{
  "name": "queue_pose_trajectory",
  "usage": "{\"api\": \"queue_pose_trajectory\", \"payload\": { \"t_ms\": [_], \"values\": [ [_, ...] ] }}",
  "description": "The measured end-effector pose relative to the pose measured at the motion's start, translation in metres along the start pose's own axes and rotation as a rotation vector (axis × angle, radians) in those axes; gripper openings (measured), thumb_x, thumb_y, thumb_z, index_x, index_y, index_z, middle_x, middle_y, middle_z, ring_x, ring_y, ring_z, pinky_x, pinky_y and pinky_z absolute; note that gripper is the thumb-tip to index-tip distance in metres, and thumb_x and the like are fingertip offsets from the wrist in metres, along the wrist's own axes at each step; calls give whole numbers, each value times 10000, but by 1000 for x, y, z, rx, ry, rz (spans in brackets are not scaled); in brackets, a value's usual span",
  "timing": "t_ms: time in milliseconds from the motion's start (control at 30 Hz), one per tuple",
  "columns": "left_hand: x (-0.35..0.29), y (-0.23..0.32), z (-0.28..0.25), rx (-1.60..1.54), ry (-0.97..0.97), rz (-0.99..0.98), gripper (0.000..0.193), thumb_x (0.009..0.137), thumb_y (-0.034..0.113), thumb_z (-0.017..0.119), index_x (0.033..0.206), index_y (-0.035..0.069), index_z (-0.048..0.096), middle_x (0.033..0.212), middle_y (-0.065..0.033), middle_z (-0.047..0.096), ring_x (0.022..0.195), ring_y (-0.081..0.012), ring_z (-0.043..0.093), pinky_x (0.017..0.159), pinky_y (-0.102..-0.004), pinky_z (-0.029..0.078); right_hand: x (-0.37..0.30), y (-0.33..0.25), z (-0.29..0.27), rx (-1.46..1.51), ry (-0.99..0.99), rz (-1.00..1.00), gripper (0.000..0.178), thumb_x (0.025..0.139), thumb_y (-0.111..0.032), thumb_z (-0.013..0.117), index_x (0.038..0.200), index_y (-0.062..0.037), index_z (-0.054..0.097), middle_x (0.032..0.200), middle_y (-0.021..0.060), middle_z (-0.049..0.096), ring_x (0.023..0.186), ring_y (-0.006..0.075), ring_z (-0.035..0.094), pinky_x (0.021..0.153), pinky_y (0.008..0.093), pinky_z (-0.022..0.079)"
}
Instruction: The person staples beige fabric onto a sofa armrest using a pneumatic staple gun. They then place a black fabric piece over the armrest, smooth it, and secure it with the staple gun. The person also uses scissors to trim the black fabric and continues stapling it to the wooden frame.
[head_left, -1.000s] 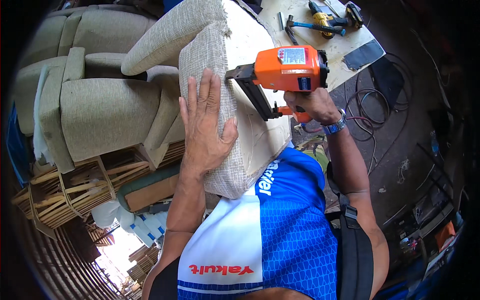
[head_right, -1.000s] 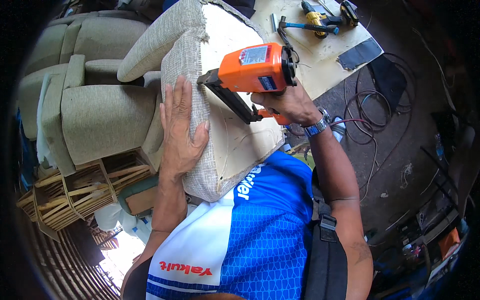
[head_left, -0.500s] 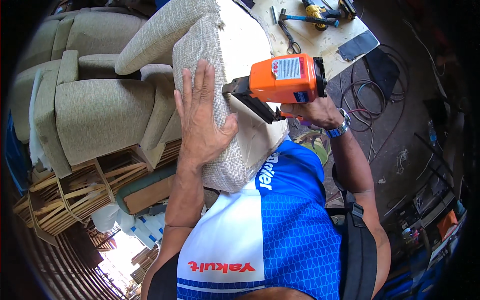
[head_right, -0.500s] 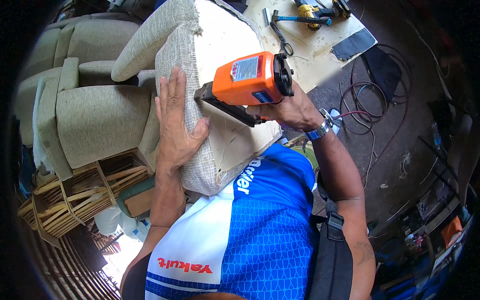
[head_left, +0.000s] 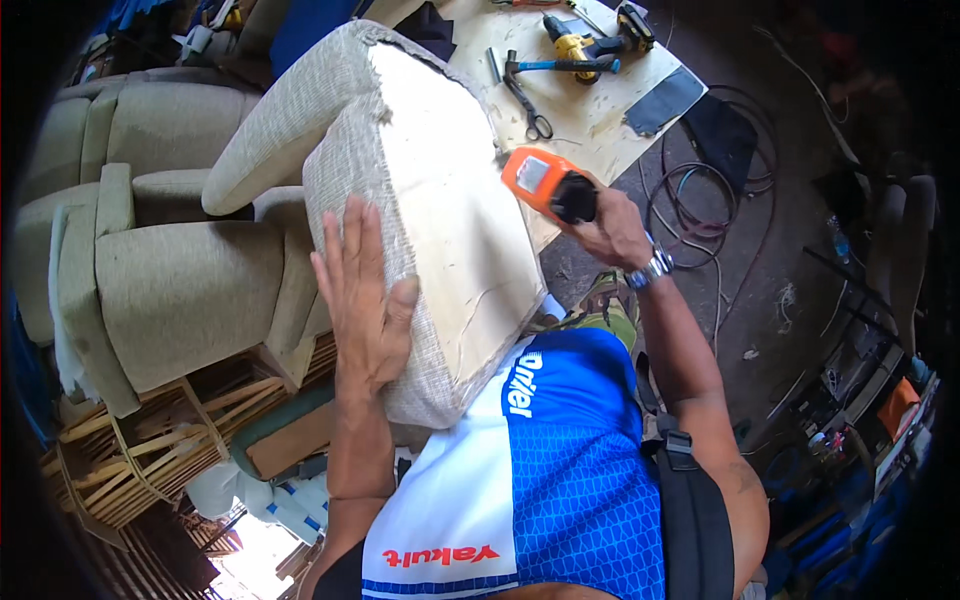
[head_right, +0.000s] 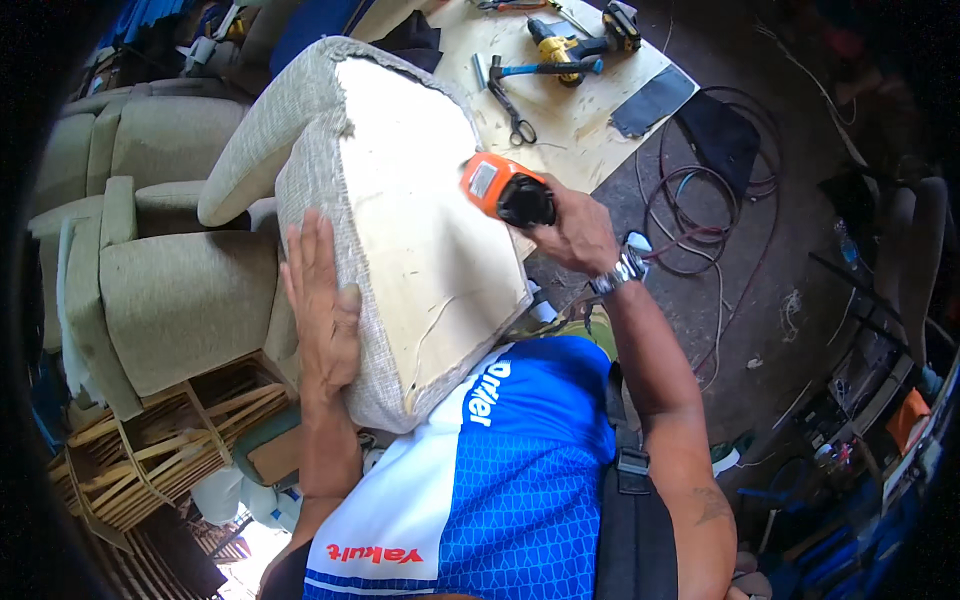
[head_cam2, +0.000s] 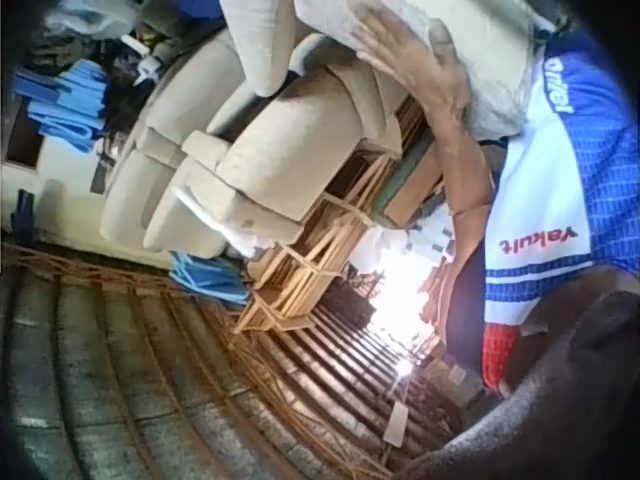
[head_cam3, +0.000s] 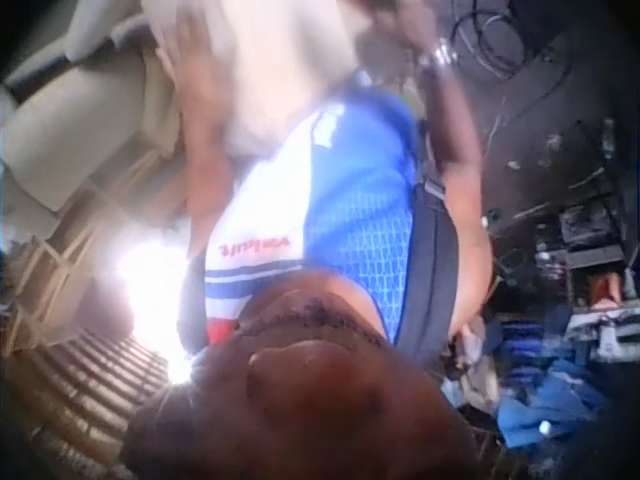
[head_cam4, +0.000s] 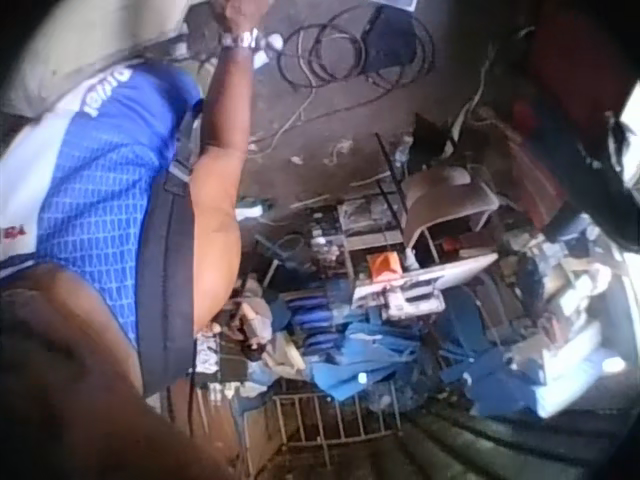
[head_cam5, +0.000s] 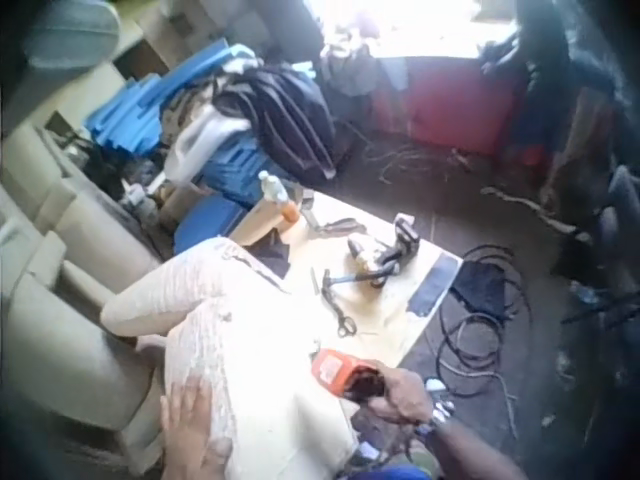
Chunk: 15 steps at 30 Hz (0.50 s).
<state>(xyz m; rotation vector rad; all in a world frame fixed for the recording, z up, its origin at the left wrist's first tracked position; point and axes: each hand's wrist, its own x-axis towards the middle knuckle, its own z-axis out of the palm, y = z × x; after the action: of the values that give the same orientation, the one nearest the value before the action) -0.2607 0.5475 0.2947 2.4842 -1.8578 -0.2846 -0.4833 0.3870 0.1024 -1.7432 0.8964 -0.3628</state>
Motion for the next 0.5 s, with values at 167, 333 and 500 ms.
{"api": "queue_pose_trajectory", "payload": {
  "t_ms": [167,333,500],
  "values": [
    [8,17,2,-46,76,-41,779,846,242,581,1561,135,289,1625,-88,256,1514,-370,128,1185,-601,49,73,115,9,-726,-31,38,722,776,-58,565,1468,-181,402,1134,201,613,1068,388,598,919,505,459],
    [6,20,3,-44,95,-94,755,810,208,568,1528,103,360,1590,-156,313,1500,-386,181,1207,-536,54,132,195,23,-821,17,16,575,887,-100,471,1442,-237,417,1233,190,588,1121,379,583,957,513,430],
    [-3,5,-1,-162,79,-52,787,844,415,642,1516,104,376,1584,-135,335,1489,-385,220,1195,-570,74,125,136,64,-490,154,-133,346,917,-242,594,1254,-173,631,1229,151,625,1089,344,605,948,478,445]
  ]
}}
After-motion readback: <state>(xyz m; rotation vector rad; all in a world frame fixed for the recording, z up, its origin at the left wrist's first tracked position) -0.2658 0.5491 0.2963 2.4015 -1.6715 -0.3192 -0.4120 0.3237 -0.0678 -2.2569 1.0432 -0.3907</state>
